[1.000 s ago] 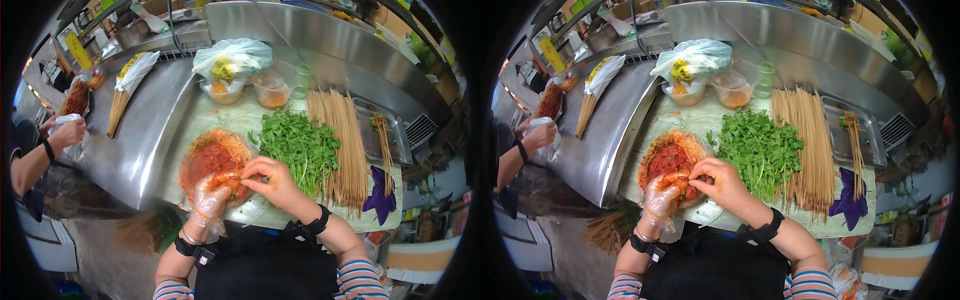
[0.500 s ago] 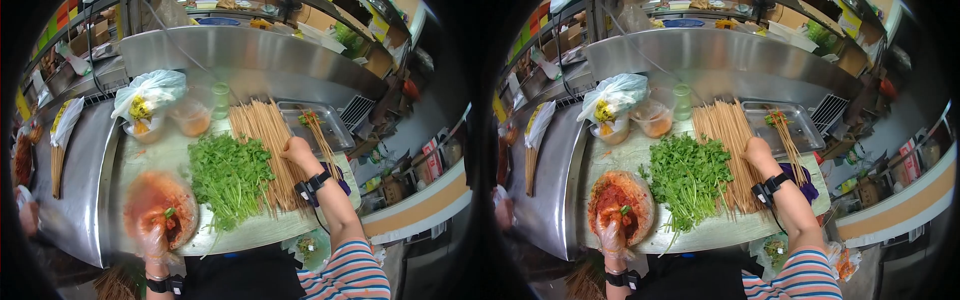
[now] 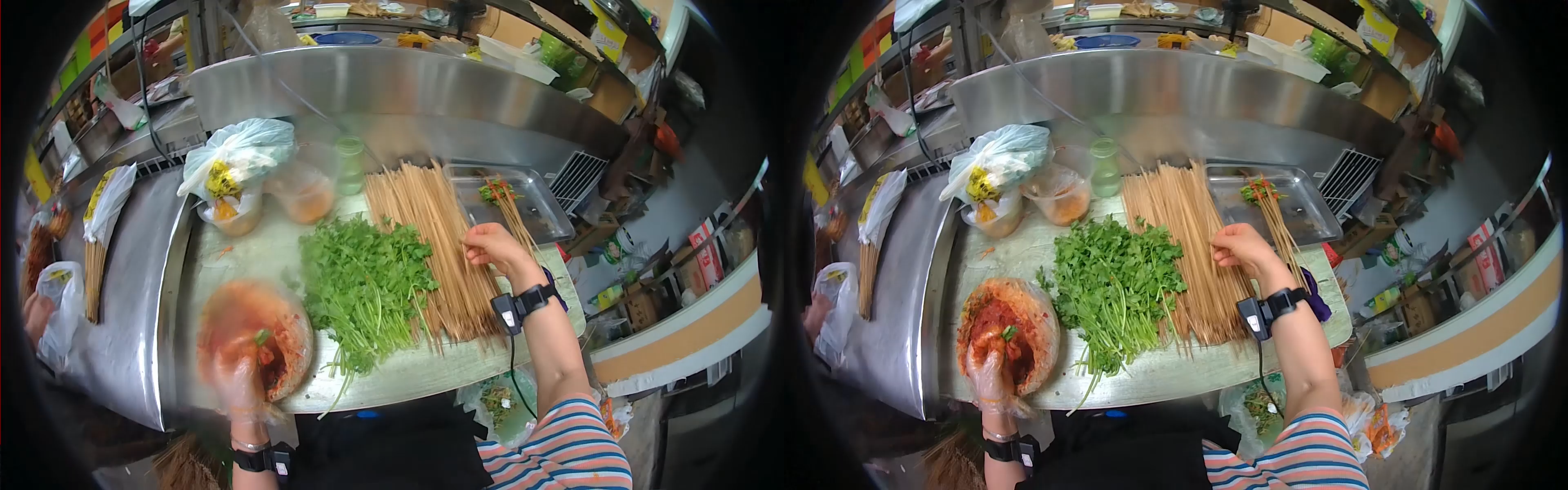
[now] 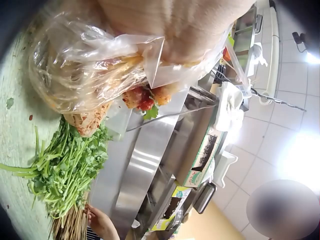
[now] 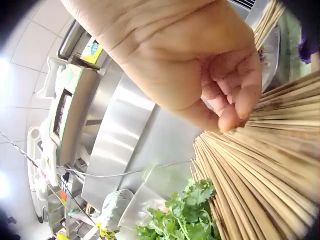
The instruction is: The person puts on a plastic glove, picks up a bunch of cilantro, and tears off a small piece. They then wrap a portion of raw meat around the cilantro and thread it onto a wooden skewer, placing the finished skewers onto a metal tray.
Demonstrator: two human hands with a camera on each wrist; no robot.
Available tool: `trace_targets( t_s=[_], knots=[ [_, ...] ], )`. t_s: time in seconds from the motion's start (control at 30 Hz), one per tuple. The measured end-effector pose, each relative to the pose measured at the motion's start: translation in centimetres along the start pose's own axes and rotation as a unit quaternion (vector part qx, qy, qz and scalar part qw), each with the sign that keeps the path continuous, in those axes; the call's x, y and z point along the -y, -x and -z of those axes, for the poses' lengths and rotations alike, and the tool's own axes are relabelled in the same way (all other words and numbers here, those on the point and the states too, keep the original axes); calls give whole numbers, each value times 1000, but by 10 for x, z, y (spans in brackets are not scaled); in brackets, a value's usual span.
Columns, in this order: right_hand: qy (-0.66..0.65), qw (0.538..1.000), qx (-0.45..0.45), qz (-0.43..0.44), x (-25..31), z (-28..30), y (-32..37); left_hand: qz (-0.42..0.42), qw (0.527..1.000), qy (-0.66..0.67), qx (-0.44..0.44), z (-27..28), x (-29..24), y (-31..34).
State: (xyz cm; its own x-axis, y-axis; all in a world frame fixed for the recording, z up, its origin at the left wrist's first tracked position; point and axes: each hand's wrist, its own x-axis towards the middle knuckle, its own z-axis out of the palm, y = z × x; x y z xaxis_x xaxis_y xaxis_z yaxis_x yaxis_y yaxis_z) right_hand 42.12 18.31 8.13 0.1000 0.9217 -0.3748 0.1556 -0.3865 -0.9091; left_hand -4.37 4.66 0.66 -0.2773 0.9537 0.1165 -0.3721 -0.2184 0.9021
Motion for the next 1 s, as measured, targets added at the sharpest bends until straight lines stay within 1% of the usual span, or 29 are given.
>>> trace_targets(
  t_s=[0.03,0.07,0.1,0.13,0.17,0.2,0.23,0.27,0.3,0.33,0.37,0.4,0.47,0.53,0.63,0.67,0.77,0.8,0.93,1.0],
  knots=[
    [-91,995,30,4,5,-8,10,10,1000,17,-2,-1,-2,0],
    [-136,988,55,43,9,-22,22,19,999,34,-6,-2,-3,-2],
    [-161,982,66,72,13,-41,36,26,998,49,-15,-2,-6,-2],
    [-187,974,82,96,15,-63,50,21,995,101,-9,-12,-12,0],
    [-216,964,102,118,16,-87,64,44,989,133,-37,-17,-14,1],
    [-224,958,112,138,15,-111,77,64,984,150,-68,-27,-21,3],
    [-234,952,122,155,14,-134,90,73,980,177,-51,-38,-28,4],
    [-245,945,133,172,11,-156,101,59,979,195,-34,-42,-26,3],
    [-247,940,147,183,8,-176,109,86,972,216,-25,-45,-27,2],
    [-248,936,156,195,5,-193,118,79,971,216,-59,-50,-26,5],
    [-249,931,160,211,0,-207,124,95,967,229,-55,-49,-26,7],
    [-242,930,164,224,-6,-218,128,101,963,239,-71,-52,-29,7],
    [-271,917,199,216,-13,-231,134,111,959,242,-95,-55,-36,7],
    [-283,908,227,207,-20,-235,136,97,966,225,-87,-53,-39,8],
    [-258,903,286,189,-25,-233,138,96,976,177,-80,-46,-33,11],
    [-237,900,307,197,-28,-234,140,97,980,157,-77,-45,-30,13],
    [-234,898,323,185,-33,-238,142,58,988,124,-65,-49,-24,15],
    [-238,899,314,191,-34,-239,139,84,983,145,-76,-47,-24,16],
    [-265,903,294,169,-41,-236,129,68,984,144,-86,-43,-24,15],
    [-253,890,309,219,-42,-247,135,66,985,122,-100,-45,-20,16]
  ],
)
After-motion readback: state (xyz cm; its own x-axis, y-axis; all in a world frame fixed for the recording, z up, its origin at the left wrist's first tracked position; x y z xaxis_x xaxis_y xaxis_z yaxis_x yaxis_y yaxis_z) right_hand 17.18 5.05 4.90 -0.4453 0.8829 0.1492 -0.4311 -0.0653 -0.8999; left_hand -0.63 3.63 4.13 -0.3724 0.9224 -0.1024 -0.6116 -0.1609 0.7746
